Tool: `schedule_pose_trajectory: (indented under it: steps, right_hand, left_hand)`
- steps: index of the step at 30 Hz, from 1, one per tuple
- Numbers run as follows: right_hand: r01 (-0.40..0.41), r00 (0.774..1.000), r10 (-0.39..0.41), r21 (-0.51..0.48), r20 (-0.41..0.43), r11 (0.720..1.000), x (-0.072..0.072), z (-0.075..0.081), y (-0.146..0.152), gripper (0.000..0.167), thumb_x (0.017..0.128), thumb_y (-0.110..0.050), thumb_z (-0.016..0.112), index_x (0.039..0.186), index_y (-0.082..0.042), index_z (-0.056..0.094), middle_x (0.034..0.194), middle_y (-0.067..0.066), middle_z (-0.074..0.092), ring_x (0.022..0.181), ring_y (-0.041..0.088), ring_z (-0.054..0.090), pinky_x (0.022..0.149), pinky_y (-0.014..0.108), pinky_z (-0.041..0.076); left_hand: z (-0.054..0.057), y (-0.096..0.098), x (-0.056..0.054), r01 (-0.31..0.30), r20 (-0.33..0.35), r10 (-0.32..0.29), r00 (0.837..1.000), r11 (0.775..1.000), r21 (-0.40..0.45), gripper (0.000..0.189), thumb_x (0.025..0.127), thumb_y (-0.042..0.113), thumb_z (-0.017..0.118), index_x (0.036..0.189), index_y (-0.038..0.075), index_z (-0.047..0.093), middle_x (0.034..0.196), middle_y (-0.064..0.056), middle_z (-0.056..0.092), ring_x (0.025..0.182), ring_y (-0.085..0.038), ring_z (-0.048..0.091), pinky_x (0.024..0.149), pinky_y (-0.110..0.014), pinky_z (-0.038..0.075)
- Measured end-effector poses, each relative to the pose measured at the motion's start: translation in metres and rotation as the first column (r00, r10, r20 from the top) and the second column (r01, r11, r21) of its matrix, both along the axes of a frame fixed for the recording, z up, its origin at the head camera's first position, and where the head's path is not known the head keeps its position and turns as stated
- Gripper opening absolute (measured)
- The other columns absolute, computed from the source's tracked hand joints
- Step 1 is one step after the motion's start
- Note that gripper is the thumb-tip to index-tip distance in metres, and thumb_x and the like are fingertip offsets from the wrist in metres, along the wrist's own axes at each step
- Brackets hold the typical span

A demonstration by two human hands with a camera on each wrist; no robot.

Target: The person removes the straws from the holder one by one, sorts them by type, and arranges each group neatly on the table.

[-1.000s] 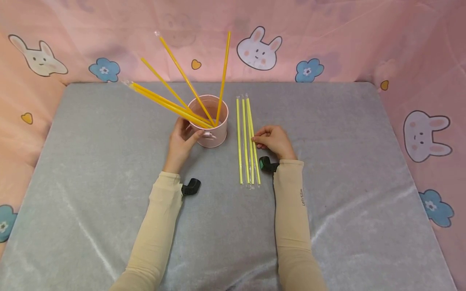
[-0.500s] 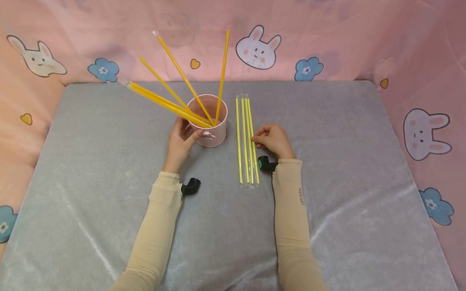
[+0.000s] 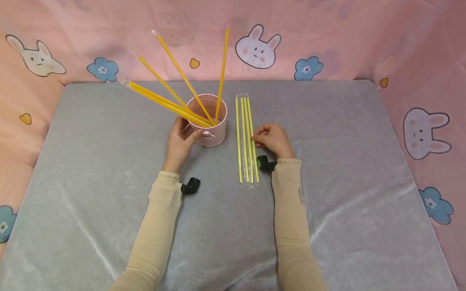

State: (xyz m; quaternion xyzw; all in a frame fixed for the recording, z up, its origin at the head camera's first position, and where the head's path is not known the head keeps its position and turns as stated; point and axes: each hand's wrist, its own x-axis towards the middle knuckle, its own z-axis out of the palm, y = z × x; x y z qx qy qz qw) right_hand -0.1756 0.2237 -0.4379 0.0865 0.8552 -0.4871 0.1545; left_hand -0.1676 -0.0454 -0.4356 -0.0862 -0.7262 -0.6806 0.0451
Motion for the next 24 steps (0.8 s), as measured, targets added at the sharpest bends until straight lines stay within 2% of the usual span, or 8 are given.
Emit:
schedule_pose_trajectory:
  steps: [7, 19, 21, 24]
  right_hand:
    - [0.000, 1.000, 0.000, -0.032, -0.006, 0.999, 0.000, 0.002, -0.001, 0.025, 0.086, -0.015, 0.071, 0.092, 0.007, 0.062, 0.062, 0.001, 0.061, 0.054, 0.010, 0.058, 0.054, 0.023, 0.051]
    - [0.023, 0.999, -0.029, -0.127, -0.045, 0.992, 0.001, 0.005, -0.001, 0.024, 0.089, -0.012, 0.066, 0.095, 0.011, 0.061, 0.071, 0.002, 0.067, 0.057, 0.009, 0.061, 0.054, 0.022, 0.053]
    - [0.039, 0.997, -0.049, -0.150, -0.065, 0.988, 0.002, 0.005, 0.000, 0.022, 0.090, -0.012, 0.065, 0.096, 0.009, 0.062, 0.074, 0.001, 0.067, 0.060, 0.010, 0.062, 0.056, 0.023, 0.053]
    - [0.082, 0.988, -0.104, -0.191, -0.110, 0.978, 0.004, 0.008, 0.000, 0.019, 0.090, -0.011, 0.065, 0.095, 0.006, 0.062, 0.076, 0.000, 0.066, 0.063, 0.012, 0.062, 0.058, 0.023, 0.053]
  left_hand:
    - [0.001, -0.001, 0.000, -0.008, 0.003, 0.008, 1.000, 1.000, -0.020, 0.059, 0.083, 0.007, 0.072, 0.134, 0.000, 0.045, 0.134, -0.015, 0.050, 0.124, -0.020, 0.046, 0.105, -0.028, 0.037]
    - [-0.001, -0.002, -0.001, -0.003, -0.009, 0.003, 1.000, 1.000, -0.011, 0.061, 0.083, 0.007, 0.072, 0.136, 0.001, 0.044, 0.134, -0.016, 0.049, 0.124, -0.022, 0.045, 0.106, -0.031, 0.036]
    - [0.002, -0.002, 0.000, 0.003, -0.010, -0.003, 1.000, 1.000, -0.002, 0.061, 0.083, 0.005, 0.072, 0.136, -0.002, 0.043, 0.133, -0.019, 0.049, 0.125, -0.026, 0.045, 0.106, -0.033, 0.035]
    - [0.016, -0.002, 0.006, 0.017, -0.007, -0.017, 1.000, 1.000, -0.003, 0.059, 0.083, 0.000, 0.070, 0.135, -0.007, 0.042, 0.132, -0.024, 0.048, 0.125, -0.031, 0.044, 0.107, -0.038, 0.035]
